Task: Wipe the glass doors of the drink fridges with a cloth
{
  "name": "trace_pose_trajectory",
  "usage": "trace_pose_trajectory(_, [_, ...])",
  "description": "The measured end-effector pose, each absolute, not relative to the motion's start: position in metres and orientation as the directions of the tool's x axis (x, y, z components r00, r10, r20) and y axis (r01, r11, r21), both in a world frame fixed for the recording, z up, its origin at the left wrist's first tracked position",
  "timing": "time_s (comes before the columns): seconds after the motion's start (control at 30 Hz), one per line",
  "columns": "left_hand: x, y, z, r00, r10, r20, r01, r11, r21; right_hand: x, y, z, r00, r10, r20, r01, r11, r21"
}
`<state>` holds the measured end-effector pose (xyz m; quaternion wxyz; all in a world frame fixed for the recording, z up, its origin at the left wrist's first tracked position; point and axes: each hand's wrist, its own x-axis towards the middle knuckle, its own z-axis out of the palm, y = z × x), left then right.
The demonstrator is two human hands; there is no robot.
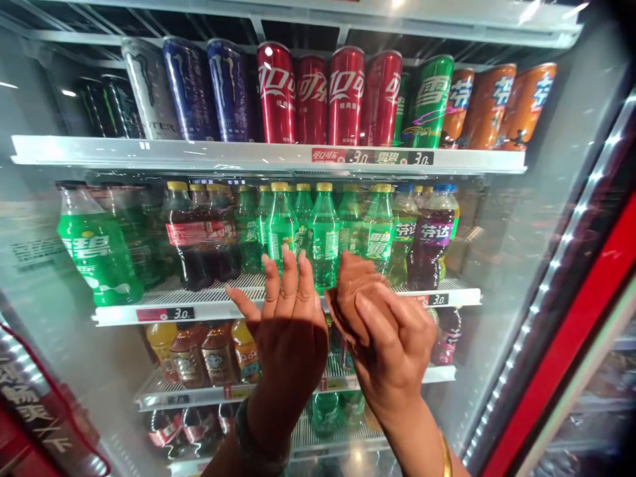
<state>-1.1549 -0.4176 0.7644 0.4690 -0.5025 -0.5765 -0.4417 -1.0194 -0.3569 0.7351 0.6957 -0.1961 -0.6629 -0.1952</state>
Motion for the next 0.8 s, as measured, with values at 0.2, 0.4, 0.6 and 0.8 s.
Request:
trace_pose_trajectory(0.2, [-1.136, -0.41, 0.76, 0.026, 0.186, 0.982, 0.997, 0.066, -0.039, -0.993, -0.343, 0.723, 0.098, 0.018, 0.995, 0.539, 0.84, -0.068])
trace_pose_trajectory(0.4, [-1.113, -0.396, 0.756, 0.04, 0.235, 0.971, 0.999, 0.011, -0.043, -0.996, -0.344, 0.746, 0.105, 0.017, 0.994, 0.535, 0.842, -0.071])
trace_pose_trajectory(0.6, [-1.101, -0.392, 0.754, 0.04, 0.246, 0.969, 0.999, 0.018, -0.046, -0.955, -0.32, 0.724, 0.068, 0.01, 0.998, 0.567, 0.822, -0.047])
trace_pose_trajectory(0.8, [-1.077, -0.386, 0.758, 0.08, 0.224, 0.971, 0.996, -0.044, -0.072, -0.948, -0.319, 0.757, 0.148, 0.066, 0.987, 0.558, 0.818, -0.139])
